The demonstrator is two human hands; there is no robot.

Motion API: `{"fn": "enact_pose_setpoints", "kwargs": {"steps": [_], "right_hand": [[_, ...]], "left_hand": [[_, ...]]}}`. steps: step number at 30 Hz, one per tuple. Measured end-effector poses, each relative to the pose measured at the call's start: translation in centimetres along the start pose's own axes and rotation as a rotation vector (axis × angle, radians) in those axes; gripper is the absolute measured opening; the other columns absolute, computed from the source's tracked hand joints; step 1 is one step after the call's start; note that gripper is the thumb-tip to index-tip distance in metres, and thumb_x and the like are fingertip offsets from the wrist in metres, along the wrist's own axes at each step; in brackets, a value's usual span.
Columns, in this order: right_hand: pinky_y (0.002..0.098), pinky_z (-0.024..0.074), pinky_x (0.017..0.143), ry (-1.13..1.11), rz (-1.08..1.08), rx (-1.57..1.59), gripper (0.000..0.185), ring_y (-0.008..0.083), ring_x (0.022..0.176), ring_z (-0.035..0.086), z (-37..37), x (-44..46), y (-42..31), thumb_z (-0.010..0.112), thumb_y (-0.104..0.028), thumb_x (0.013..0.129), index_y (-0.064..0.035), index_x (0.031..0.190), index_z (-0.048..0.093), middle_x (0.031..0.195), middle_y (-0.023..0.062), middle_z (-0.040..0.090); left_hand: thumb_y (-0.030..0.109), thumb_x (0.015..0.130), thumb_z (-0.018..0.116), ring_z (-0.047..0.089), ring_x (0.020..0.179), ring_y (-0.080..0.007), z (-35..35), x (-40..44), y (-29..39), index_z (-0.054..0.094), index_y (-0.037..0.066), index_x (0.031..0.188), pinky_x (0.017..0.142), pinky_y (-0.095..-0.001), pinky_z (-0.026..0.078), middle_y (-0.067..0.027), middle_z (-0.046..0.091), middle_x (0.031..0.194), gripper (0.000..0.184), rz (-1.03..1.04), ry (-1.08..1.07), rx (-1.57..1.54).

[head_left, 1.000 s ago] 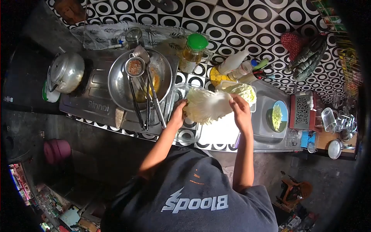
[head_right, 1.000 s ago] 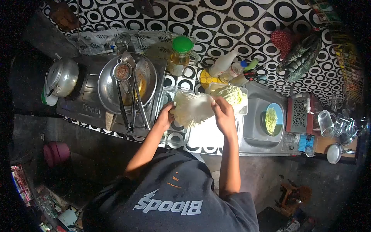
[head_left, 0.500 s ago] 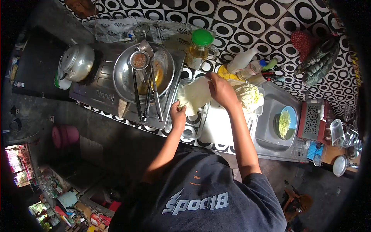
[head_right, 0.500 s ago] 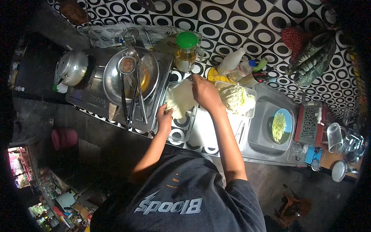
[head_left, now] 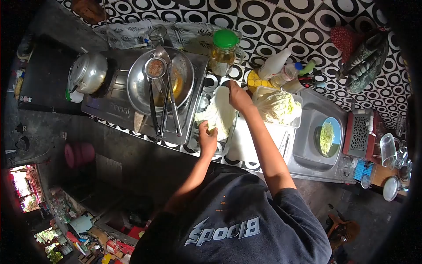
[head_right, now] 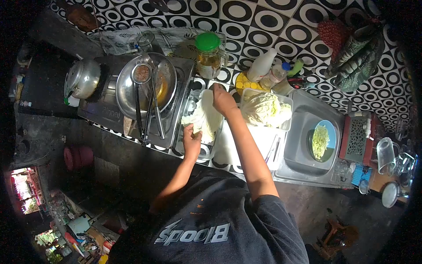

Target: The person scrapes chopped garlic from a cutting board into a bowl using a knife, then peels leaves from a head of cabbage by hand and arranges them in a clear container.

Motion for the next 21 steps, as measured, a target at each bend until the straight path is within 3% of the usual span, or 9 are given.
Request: {"fn": "enact_pose_setpoints", "kwargs": {"steps": [6, 7, 10, 11, 15, 18, 19, 21], "right_hand": [[0.0466, 0.0519, 0.081, -0.082, 0.034, -0.046, 0.037, 0.0413, 0.097, 0.063, 0.1, -0.6, 0.7, 0.05, 0.0, 0.081, 0.0037, 0.116, 0.041, 0.113, 0.0266, 0.06], [0.0463, 0.0519, 0.081, -0.094, 0.03, -0.055, 0.038, 0.0412, 0.098, 0.063, -0.2, -0.7, 0.4, 0.051, -0.001, 0.081, 0.0032, 0.118, 0.041, 0.114, 0.0264, 0.06], [0.0461, 0.0517, 0.081, -0.094, 0.002, -0.04, 0.039, 0.0412, 0.097, 0.063, -0.9, -0.6, -0.2, 0.053, -0.002, 0.082, 0.0016, 0.119, 0.043, 0.111, 0.0252, 0.062], [0.0466, 0.0515, 0.08, -0.07, -0.017, -0.006, 0.037, 0.0412, 0.096, 0.064, -0.9, -0.6, -0.4, 0.053, -0.002, 0.083, 0.001, 0.119, 0.044, 0.106, 0.0244, 0.064], [0.0461, 0.0512, 0.08, 0.078, -0.032, 0.11, 0.03, 0.041, 0.098, 0.063, -1.6, -0.3, -0.4, 0.054, -0.003, 0.085, 0.0021, 0.114, 0.052, 0.104, 0.0238, 0.065], [0.0427, 0.0497, 0.083, 0.098, 0.093, 0.256, 0.022, 0.0397, 0.098, 0.062, -3.5, -0.4, -1.3, 0.056, -0.001, 0.083, 0.0015, 0.105, 0.056, 0.105, 0.0234, 0.063], [0.0419, 0.0498, 0.082, 0.108, 0.099, 0.31, 0.022, 0.0386, 0.096, 0.062, -4.4, -0.5, -2.1, 0.057, -0.002, 0.083, 0.0017, 0.104, 0.056, 0.104, 0.0227, 0.063], [0.0405, 0.05, 0.08, 0.126, 0.121, 0.42, 0.02, 0.0363, 0.091, 0.063, -5.9, -1.3, -3.7, 0.058, -0.003, 0.084, 0.0021, 0.104, 0.057, 0.102, 0.0213, 0.063]], "left_hand": [[0.025, 0.084, 0.068, 0.048, 0.124, -0.0456, -0.4, -2.6, 10.1, 0.044, 0.003, 0.14, 0.105, -0.0473, 0.039, -0.0289, 0.049, 0.132, 0.064, 0.151, -0.171, 1.026], [0.024, 0.086, 0.065, 0.044, 0.129, -0.0434, -0.2, -2.8, 11.6, 0.047, 0.003, 0.138, 0.106, -0.046, 0.038, -0.0292, 0.046, 0.136, 0.059, 0.053, -0.235, 0.992], [0.022, 0.088, 0.063, 0.046, 0.125, -0.0437, 1.1, -1.1, 11.8, 0.049, 0.002, 0.136, 0.105, -0.0461, 0.039, -0.0285, 0.047, 0.133, 0.054, 0.214, -0.329, 0.916], [0.02, 0.085, 0.065, 0.053, 0.114, -0.0412, 2.0, 0.0, 11.2, 0.048, -0.001, 0.135, 0.096, -0.0482, 0.044, -0.0246, 0.053, 0.125, 0.056, 0.429, -0.331, 0.897], [0.017, 0.084, 0.068, 0.054, 0.116, -0.0439, 2.4, 6.2, 6.9, 0.034, -0.004, 0.141, 0.098, -0.0493, 0.044, -0.0282, 0.053, 0.128, 0.069, 0.299, -0.15, 0.866], [0.018, 0.087, 0.067, 0.054, 0.117, -0.0445, 2.4, 8.8, 3.7, 0.03, -0.002, 0.143, 0.1, -0.047, 0.043, -0.0291, 0.056, 0.125, 0.07, 0.152, -0.21, 0.739], [0.02, 0.087, 0.068, 0.059, 0.107, -0.0433, 2.3, 8.9, 3.7, 0.039, -0.003, 0.137, 0.093, -0.0451, 0.046, -0.0265, 0.062, 0.114, 0.062, 0.112, -0.216, 0.774], [0.021, 0.086, 0.069, 0.062, 0.106, -0.0417, 2.4, 8.6, 4.7, 0.047, -0.001, 0.132, 0.092, -0.0439, 0.048, -0.0256, 0.064, 0.114, 0.056, 0.081, -0.298, 0.634]]}}
Point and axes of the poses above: each hand's wrist, its own x-axis towards the middle knuckle, its own z-axis out of the palm, y = z × x, the point moved 8 cm from there along x, towards the middle knuckle
